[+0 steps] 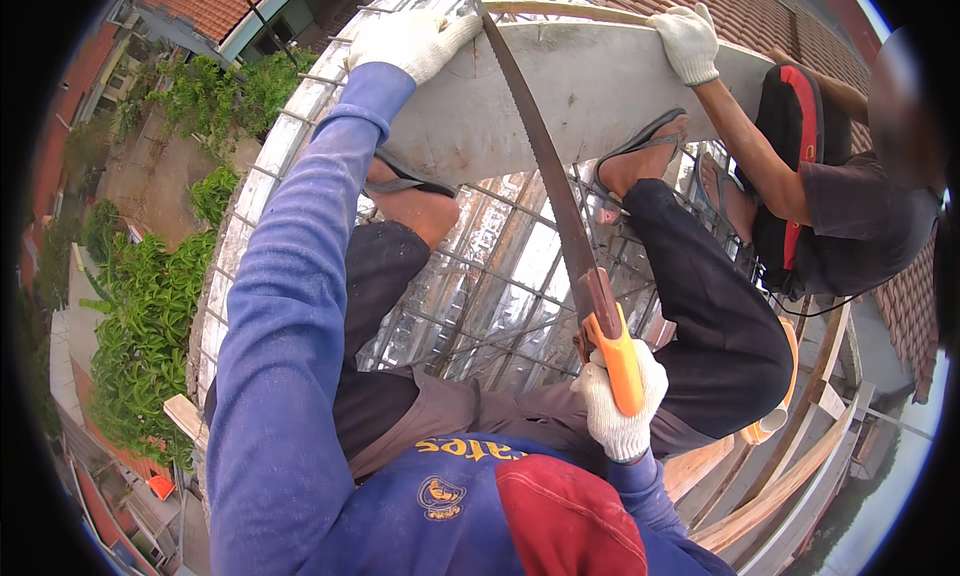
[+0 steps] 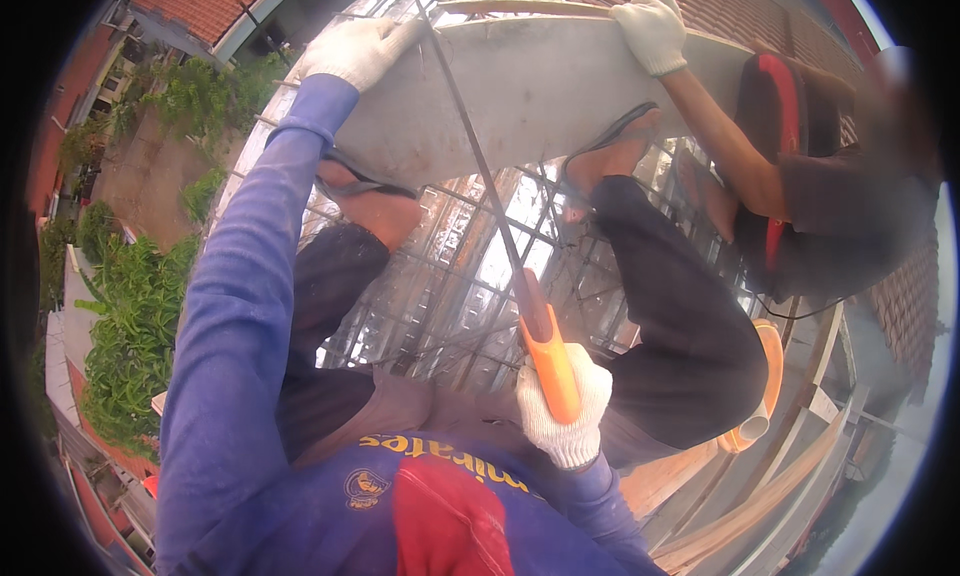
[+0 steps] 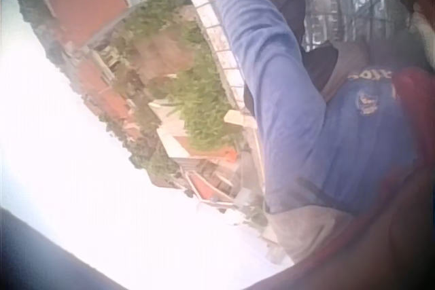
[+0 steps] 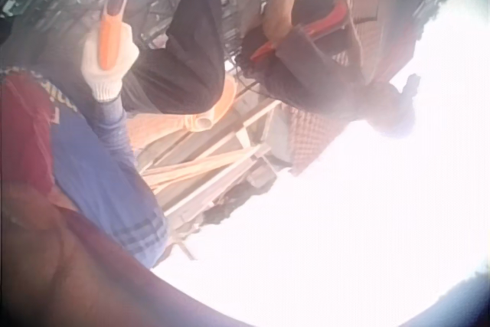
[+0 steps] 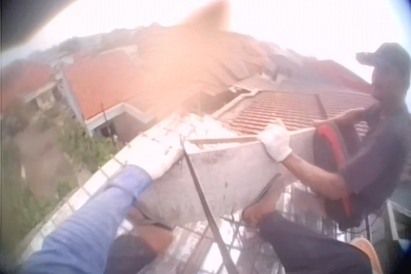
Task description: The person uses a hand saw to cut a piece of plywood on a metal scaffolding structure. They position the wood, saw through it, and then place the cut piece aside. A coworker assists by holding the wood steady.
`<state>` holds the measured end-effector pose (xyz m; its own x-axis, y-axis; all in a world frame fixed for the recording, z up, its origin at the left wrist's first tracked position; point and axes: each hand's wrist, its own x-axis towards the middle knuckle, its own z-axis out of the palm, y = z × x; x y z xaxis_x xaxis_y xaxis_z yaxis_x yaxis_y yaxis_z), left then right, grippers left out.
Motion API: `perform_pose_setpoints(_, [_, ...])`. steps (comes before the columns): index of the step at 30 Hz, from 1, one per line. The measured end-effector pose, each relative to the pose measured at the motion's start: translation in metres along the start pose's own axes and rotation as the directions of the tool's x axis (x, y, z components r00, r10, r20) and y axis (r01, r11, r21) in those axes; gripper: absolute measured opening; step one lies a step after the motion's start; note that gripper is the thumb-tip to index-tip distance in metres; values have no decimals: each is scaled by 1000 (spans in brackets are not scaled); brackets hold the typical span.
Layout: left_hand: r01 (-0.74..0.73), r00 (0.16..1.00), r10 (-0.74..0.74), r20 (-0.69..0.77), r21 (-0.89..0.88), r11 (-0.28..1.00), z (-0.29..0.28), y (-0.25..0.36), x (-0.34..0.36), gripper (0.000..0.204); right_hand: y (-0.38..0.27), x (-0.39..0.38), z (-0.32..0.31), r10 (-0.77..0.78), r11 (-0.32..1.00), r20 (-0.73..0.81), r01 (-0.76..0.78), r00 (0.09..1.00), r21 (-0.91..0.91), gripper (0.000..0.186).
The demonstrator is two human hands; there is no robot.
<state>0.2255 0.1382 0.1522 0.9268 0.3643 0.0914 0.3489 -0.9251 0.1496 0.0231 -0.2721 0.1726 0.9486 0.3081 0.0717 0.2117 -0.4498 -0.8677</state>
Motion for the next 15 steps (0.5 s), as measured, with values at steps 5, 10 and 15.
perform_pose_setpoints(5, [37, 999, -37, 15, -10, 999, -5, 16, -8, 82, -19, 88, 44, 9, 974, -15, -5, 1000, 225, 13])
perform_pose_setpoints(10, [47, 997, -47, 64, 2, 999, -8, -3, 0, 78, -27, 61, 34, -72, 997, -14, 72, 997, 31, 16])
perform_pose_setpoints(15, [-5, 1000, 5, 4, -5, 1000, 0, 2, -5, 78, -4, 9, 4, -56, 993, -28, 53, 998, -109, 20])
